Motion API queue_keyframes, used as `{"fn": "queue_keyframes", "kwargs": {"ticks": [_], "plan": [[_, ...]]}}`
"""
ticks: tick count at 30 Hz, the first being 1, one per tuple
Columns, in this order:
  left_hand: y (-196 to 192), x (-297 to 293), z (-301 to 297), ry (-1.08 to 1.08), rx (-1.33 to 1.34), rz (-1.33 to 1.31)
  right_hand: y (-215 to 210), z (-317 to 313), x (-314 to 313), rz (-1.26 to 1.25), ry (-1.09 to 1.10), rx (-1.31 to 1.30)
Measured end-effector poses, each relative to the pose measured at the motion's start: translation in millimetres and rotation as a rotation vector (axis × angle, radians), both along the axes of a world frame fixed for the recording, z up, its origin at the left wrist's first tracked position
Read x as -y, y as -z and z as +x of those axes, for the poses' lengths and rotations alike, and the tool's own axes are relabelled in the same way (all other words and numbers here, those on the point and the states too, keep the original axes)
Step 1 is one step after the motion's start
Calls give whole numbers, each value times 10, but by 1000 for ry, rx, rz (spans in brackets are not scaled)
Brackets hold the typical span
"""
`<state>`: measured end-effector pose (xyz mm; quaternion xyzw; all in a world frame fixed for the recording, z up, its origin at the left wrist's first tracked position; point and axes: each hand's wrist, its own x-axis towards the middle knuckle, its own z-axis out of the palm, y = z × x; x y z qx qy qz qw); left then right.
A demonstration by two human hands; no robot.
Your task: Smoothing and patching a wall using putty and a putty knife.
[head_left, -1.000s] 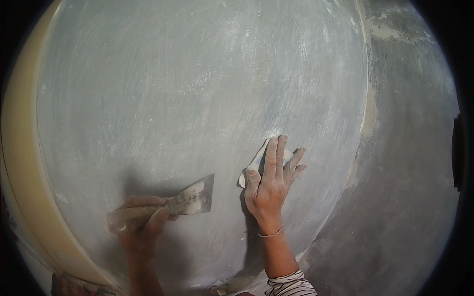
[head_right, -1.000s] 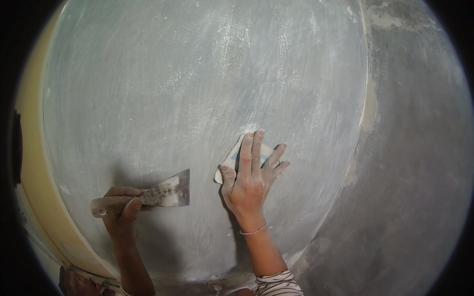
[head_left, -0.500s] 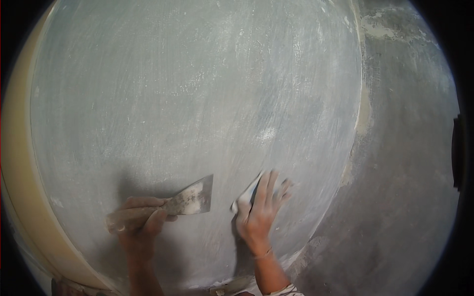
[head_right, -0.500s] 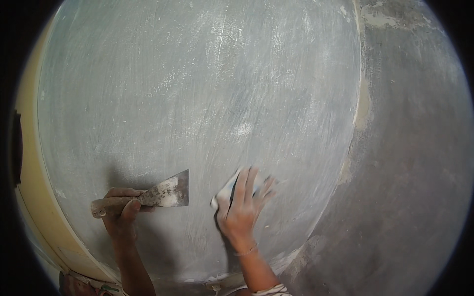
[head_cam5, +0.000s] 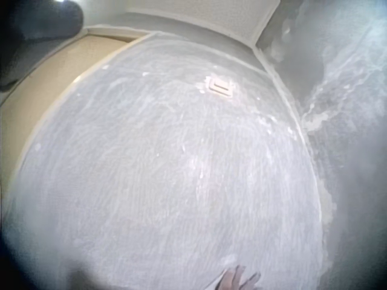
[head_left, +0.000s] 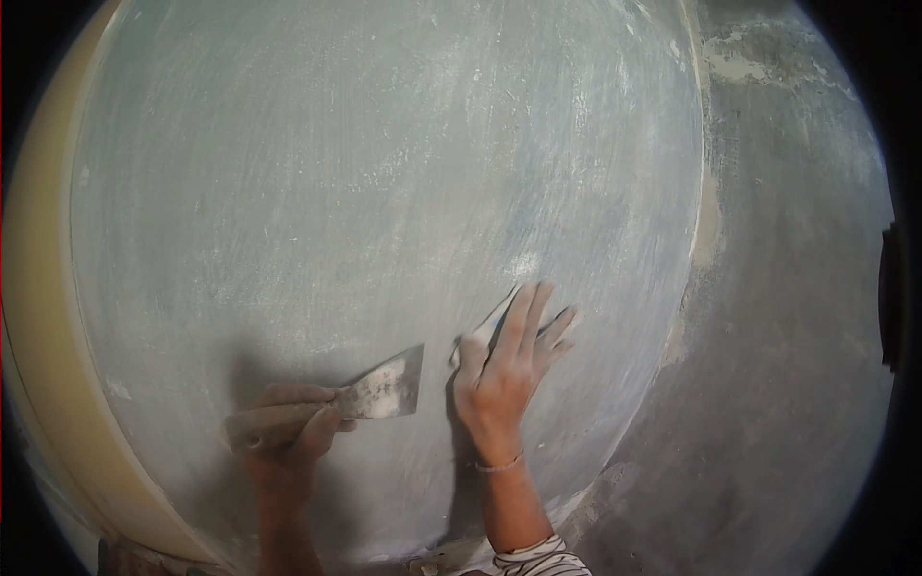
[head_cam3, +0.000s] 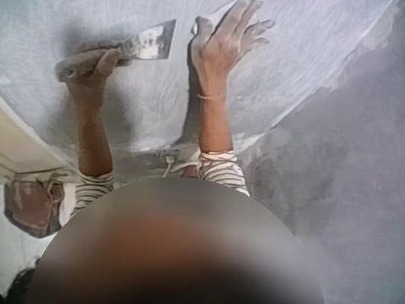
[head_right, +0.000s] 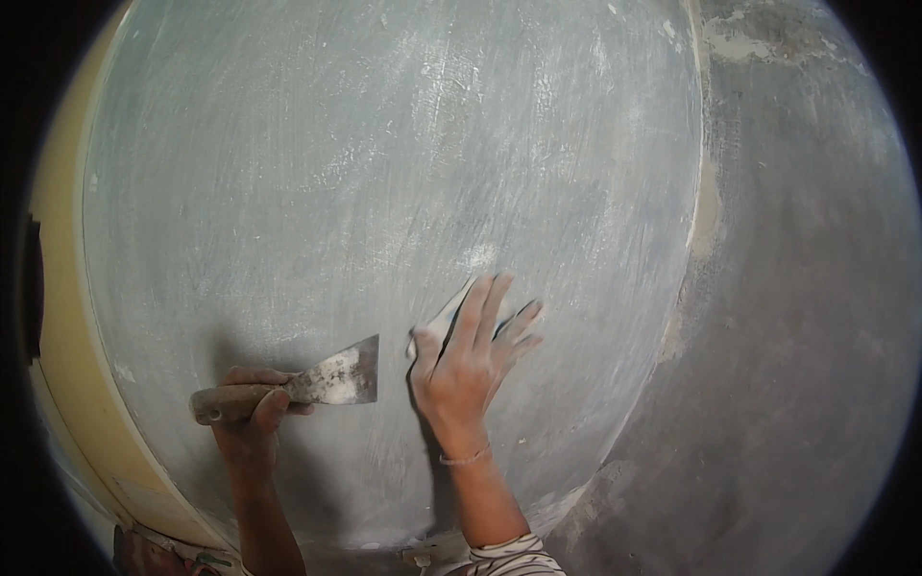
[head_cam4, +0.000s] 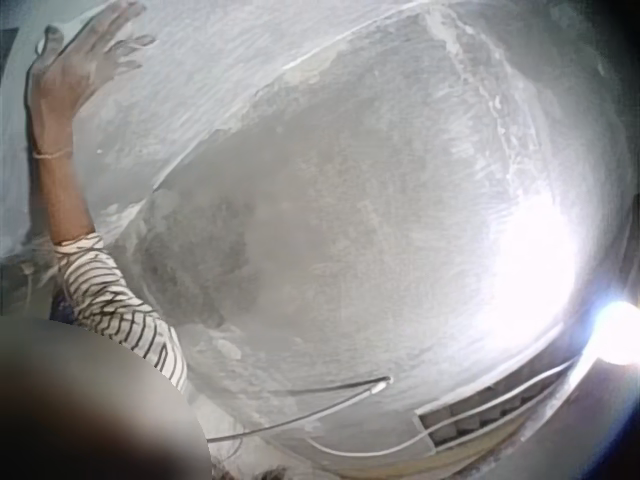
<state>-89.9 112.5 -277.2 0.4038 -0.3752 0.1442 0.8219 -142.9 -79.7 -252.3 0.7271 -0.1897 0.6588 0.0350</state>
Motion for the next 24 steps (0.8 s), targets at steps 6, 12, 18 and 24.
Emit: {"fn": "queue_keyframes", "kwargs": {"ticks": [6,12,18,24], "plan": [[4,-58,9,-23,-14,10,377,-17,-146,-41,-76,-57],[-181,42,43,-23,46,-53,-110,72,-94,-170,-70,-68],[-202,110,49,-13,90,-64,188,18,-135,-137,-66,-68],[-269,-1,2,-1,43,-104,221,2,-198,-87,-118,-91]]}}
